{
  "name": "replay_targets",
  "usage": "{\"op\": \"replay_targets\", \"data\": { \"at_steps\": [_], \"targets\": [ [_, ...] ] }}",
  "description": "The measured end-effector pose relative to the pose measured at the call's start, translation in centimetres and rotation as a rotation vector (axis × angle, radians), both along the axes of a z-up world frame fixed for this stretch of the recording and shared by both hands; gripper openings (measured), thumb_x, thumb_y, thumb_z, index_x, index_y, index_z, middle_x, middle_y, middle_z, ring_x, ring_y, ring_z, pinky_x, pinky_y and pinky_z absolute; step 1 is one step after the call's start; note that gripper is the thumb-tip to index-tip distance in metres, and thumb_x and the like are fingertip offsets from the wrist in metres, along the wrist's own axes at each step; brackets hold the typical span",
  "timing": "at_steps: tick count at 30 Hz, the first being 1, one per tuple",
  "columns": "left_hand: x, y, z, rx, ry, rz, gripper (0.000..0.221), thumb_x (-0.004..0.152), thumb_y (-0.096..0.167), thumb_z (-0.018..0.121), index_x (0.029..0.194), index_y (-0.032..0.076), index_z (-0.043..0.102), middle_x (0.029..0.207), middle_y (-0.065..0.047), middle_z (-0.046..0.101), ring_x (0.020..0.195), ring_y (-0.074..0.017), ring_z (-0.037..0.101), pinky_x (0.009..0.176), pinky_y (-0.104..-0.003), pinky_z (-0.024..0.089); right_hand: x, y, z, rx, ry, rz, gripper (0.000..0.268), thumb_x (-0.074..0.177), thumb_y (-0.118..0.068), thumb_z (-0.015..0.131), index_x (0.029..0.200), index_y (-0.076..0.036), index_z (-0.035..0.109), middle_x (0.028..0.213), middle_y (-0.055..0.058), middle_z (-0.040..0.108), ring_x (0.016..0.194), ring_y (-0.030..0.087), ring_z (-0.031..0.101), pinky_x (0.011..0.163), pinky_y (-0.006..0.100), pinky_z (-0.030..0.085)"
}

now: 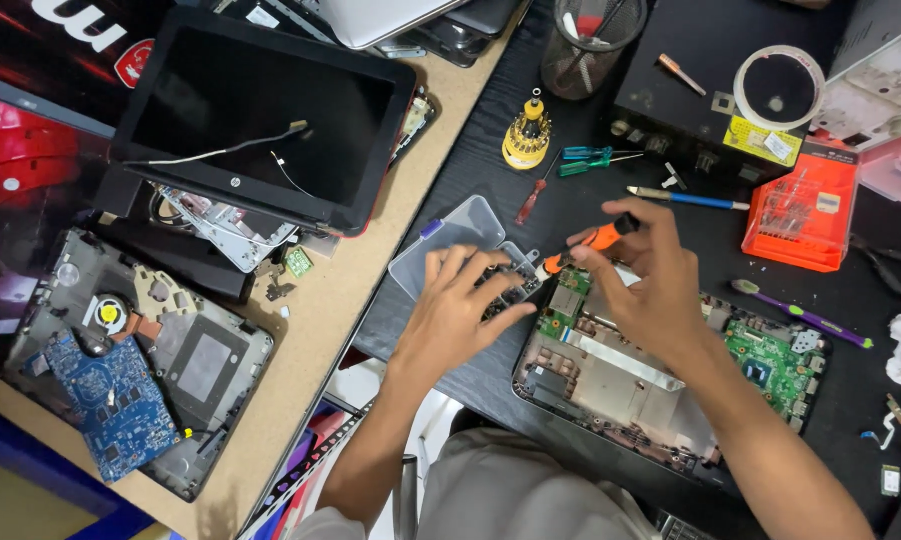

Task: Connecting internal ribbon cables and securing components with a screwdriver during a laptop repair.

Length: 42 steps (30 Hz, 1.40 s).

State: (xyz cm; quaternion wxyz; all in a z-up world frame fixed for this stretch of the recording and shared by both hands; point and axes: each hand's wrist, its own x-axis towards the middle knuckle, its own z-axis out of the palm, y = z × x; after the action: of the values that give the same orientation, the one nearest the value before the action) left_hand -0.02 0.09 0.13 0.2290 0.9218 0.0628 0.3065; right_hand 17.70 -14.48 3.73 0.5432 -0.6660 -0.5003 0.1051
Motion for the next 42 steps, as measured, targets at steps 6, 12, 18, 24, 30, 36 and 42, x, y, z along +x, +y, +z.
{"op": "replay_targets", "data": {
  "at_steps": [6, 12, 18, 24, 30, 36, 42],
  "targets": [
    [0.1, -0.1, 0.0, -0.091, -0.036, 0.059, 0.023, 0.082, 0.022, 0.086, 0.097, 0.013, 0.071, 0.101, -0.002, 0.066, 0.101, -0.0229, 0.058, 0.089, -0.038, 0.036, 0.4, 0.0, -1.0, -0.007, 0.159, -0.065, 0.041, 0.100, -0.001, 0.067, 0.132, 0.004, 0.042, 0.093, 0.025, 0.073, 0.073, 0.025, 0.072, 0.072, 0.037, 0.061],
    [0.9, -0.5, -0.2, -0.027, -0.055, 0.106, 0.023, 0.081, 0.023, 0.087, 0.093, 0.012, 0.071, 0.096, -0.002, 0.064, 0.093, -0.0213, 0.057, 0.087, -0.039, 0.034, 0.6, 0.0, -0.9, -0.029, 0.297, -0.127, 0.041, 0.103, -0.005, 0.066, 0.134, 0.006, 0.041, 0.093, 0.027, 0.071, 0.073, 0.025, 0.071, 0.074, 0.036, 0.061],
    [1.4, -1.0, 0.4, -0.030, -0.094, 0.138, 0.019, 0.079, 0.016, 0.087, 0.089, 0.011, 0.071, 0.089, -0.002, 0.062, 0.087, -0.0204, 0.055, 0.086, -0.040, 0.034, 0.7, 0.1, -1.2, -0.064, 0.347, -0.148, 0.042, 0.102, -0.011, 0.069, 0.131, 0.006, 0.042, 0.091, 0.028, 0.071, 0.073, 0.027, 0.073, 0.074, 0.036, 0.062],
    [1.5, -1.3, 0.5, -0.052, -0.089, 0.146, 0.014, 0.080, 0.012, 0.085, 0.086, 0.012, 0.073, 0.088, -0.001, 0.063, 0.085, -0.0189, 0.056, 0.086, -0.038, 0.035, 0.7, 0.1, -1.3, -0.076, 0.382, -0.153, 0.043, 0.102, -0.012, 0.069, 0.130, 0.006, 0.043, 0.091, 0.027, 0.072, 0.073, 0.026, 0.074, 0.075, 0.035, 0.063],
    [1.3, -1.1, 0.7, -0.050, -0.081, 0.125, 0.013, 0.079, 0.010, 0.084, 0.083, 0.013, 0.072, 0.089, 0.000, 0.063, 0.087, -0.0189, 0.056, 0.088, -0.039, 0.035, 0.9, -0.1, -1.3, -0.067, 0.400, -0.143, 0.044, 0.101, -0.012, 0.069, 0.131, 0.007, 0.042, 0.091, 0.028, 0.071, 0.072, 0.025, 0.073, 0.073, 0.034, 0.064],
    [1.3, -1.1, 0.9, -0.073, -0.081, 0.108, 0.013, 0.080, 0.009, 0.084, 0.083, 0.012, 0.072, 0.089, 0.000, 0.063, 0.086, -0.0184, 0.055, 0.088, -0.039, 0.035, 1.2, -0.2, -1.1, -0.066, 0.424, -0.151, 0.045, 0.102, -0.011, 0.068, 0.131, 0.008, 0.040, 0.092, 0.029, 0.071, 0.072, 0.026, 0.073, 0.074, 0.036, 0.065],
    [1.4, -1.1, 0.8, -0.085, -0.090, 0.094, 0.013, 0.080, 0.007, 0.083, 0.084, 0.011, 0.072, 0.091, -0.001, 0.065, 0.087, -0.0182, 0.056, 0.088, -0.038, 0.034, 1.3, -0.3, -1.6, -0.062, 0.438, -0.161, 0.045, 0.101, -0.011, 0.070, 0.131, 0.007, 0.042, 0.090, 0.028, 0.071, 0.074, 0.026, 0.073, 0.074, 0.036, 0.066]
  ]
}}
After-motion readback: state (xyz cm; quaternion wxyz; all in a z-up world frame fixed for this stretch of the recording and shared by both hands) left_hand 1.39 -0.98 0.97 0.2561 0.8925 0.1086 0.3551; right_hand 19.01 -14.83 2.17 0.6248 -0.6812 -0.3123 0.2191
